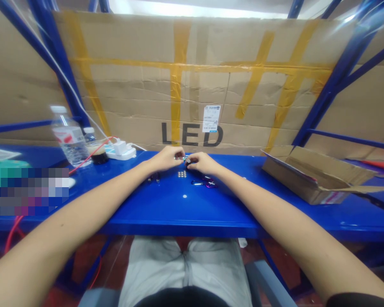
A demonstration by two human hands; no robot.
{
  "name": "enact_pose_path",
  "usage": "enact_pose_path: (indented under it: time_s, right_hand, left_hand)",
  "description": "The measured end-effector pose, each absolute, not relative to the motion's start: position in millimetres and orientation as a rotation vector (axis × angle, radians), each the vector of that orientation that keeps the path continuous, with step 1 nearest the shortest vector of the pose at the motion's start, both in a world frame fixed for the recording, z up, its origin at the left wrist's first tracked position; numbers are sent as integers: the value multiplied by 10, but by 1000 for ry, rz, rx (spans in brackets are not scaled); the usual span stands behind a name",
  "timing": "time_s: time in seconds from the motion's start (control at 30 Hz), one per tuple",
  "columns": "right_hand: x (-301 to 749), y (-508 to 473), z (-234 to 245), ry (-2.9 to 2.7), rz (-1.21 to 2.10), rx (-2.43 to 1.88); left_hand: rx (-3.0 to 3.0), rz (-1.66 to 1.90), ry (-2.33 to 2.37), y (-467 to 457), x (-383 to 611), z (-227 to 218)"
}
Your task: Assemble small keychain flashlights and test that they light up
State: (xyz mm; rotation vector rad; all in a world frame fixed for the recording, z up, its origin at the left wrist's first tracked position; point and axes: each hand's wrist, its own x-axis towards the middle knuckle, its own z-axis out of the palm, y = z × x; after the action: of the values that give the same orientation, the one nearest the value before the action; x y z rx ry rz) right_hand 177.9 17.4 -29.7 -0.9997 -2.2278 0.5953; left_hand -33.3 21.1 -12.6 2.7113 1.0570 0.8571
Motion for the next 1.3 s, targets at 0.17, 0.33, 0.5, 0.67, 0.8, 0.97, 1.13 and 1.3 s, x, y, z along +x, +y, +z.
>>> enact_pose_path:
  time_s: [0.17, 0.33, 0.5, 0.67, 0.8, 0.97, 1.13, 1.3]
  right_hand:
    - [1761, 167, -299, -2175, 671, -1013]
    - [1757, 162, -291, -2171, 689, -1028]
    - [1755, 151, -283, -2171, 681, -1035]
    - [1750, 157, -292, -2151, 728, -1037]
    - [1767, 169, -303, -2173, 696, -1044]
    - [1784, 168, -303, -2200, 604, -1064]
    - [1779, 168, -293, -2201, 608, -1075]
    - [1777, 166, -284, -2200, 627, -1084]
  left_hand:
    - [2791, 1027, 833, 97, -251, -63]
    - [2908, 934, 801, 41, -216, -67]
    - [2922, 916, 792, 57, -215, -76]
    - [2929, 890, 798, 80, -229, -88]
    - [2950, 879, 861, 114, -268, -68]
    - [2795, 691, 1149, 174, -311, -114]
    - [2541, 602, 1298, 203, -254, -266]
    - [2498, 629, 1377, 274, -227, -339]
